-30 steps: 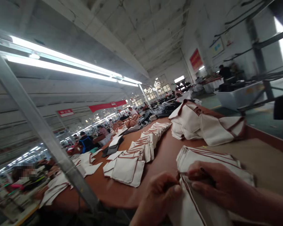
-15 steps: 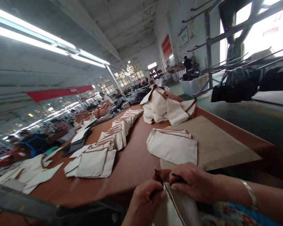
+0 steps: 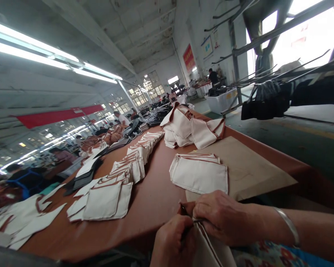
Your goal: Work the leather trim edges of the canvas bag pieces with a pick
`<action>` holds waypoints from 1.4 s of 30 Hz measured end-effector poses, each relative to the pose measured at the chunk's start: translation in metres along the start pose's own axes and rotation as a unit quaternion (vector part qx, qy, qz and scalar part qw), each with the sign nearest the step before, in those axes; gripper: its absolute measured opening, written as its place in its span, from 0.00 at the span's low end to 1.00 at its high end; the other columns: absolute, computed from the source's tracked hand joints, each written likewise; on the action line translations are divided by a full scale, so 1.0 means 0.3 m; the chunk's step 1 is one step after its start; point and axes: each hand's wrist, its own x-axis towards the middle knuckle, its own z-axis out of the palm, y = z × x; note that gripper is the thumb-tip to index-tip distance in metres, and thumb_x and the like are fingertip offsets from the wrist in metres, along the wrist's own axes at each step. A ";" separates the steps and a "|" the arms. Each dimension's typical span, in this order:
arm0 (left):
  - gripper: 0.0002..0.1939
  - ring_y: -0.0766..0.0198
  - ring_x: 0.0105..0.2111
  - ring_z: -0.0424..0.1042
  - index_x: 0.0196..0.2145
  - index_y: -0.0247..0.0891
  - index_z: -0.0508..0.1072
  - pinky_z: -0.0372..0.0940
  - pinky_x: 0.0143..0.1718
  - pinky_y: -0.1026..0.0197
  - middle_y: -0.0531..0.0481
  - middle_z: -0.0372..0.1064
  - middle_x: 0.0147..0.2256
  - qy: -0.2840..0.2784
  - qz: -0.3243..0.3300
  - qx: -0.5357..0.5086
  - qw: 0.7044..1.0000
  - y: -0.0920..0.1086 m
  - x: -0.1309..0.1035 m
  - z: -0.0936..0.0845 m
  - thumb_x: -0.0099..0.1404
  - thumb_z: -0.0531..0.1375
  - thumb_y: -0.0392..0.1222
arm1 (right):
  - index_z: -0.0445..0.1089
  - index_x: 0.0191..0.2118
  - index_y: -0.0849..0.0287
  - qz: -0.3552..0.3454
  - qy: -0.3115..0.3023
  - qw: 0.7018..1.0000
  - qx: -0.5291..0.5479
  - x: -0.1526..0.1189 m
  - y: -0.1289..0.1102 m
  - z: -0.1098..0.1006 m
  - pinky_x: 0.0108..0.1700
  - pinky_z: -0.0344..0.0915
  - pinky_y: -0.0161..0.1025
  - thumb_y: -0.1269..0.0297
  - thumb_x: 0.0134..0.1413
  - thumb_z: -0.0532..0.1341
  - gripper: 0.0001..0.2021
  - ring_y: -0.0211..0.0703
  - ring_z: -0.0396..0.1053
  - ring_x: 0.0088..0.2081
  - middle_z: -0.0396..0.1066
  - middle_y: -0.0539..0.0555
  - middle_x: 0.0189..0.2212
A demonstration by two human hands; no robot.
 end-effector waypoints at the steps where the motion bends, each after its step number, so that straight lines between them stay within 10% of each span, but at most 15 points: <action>1: 0.10 0.66 0.25 0.66 0.32 0.37 0.74 0.58 0.30 0.66 0.51 0.70 0.26 0.003 0.004 0.005 1.000 -0.001 0.000 0.002 0.67 0.56 0.42 | 0.68 0.41 0.62 -0.006 0.008 1.000 -0.001 -0.001 0.000 0.004 0.42 0.61 0.39 0.71 0.59 0.54 0.08 0.46 0.69 0.39 0.73 0.57 0.36; 11: 0.09 0.67 0.25 0.62 0.27 0.39 0.66 0.55 0.28 0.66 0.55 0.61 0.24 0.005 -0.007 -0.035 0.999 0.021 0.004 0.019 0.65 0.52 0.39 | 0.65 0.31 0.61 0.051 0.046 0.983 0.173 0.008 -0.004 -0.017 0.31 0.55 0.33 0.75 0.46 0.54 0.06 0.36 0.59 0.27 0.65 0.49 0.26; 16: 0.12 0.68 0.24 0.57 0.24 0.39 0.63 0.54 0.27 0.66 0.57 0.56 0.23 -0.013 -0.049 -0.096 0.994 0.072 0.022 0.017 0.67 0.51 0.40 | 0.65 0.26 0.62 0.143 -0.039 0.897 0.418 0.026 0.007 -0.072 0.25 0.53 0.28 0.76 0.40 0.53 0.06 0.30 0.53 0.22 0.57 0.43 0.21; 24: 0.11 0.68 0.23 0.56 0.25 0.39 0.66 0.54 0.26 0.68 0.57 0.57 0.23 -0.047 -0.111 -0.177 0.977 0.101 0.044 -0.001 0.65 0.53 0.41 | 0.68 0.33 0.61 0.245 -0.093 0.835 0.483 -0.004 0.020 -0.074 0.18 0.47 0.27 0.69 0.48 0.58 0.05 0.29 0.51 0.18 0.58 0.43 0.21; 34: 0.12 0.66 0.25 0.67 0.34 0.40 0.72 0.58 0.30 0.66 0.53 0.68 0.26 0.074 0.010 0.008 0.997 0.046 0.016 0.068 0.69 0.50 0.38 | 0.65 0.32 0.63 0.219 -0.060 0.870 0.438 -0.028 0.024 -0.042 0.22 0.46 0.27 0.65 0.50 0.66 0.09 0.28 0.50 0.22 0.57 0.42 0.21; 42: 0.18 0.69 0.22 0.52 0.25 0.38 0.67 0.48 0.22 0.66 0.57 0.55 0.20 -0.064 -0.165 -0.273 0.946 0.070 0.033 0.006 0.61 0.60 0.55 | 0.71 0.34 0.62 0.317 -0.066 0.788 0.524 -0.020 -0.011 -0.074 0.18 0.47 0.27 0.72 0.39 0.67 0.12 0.29 0.52 0.19 0.63 0.42 0.20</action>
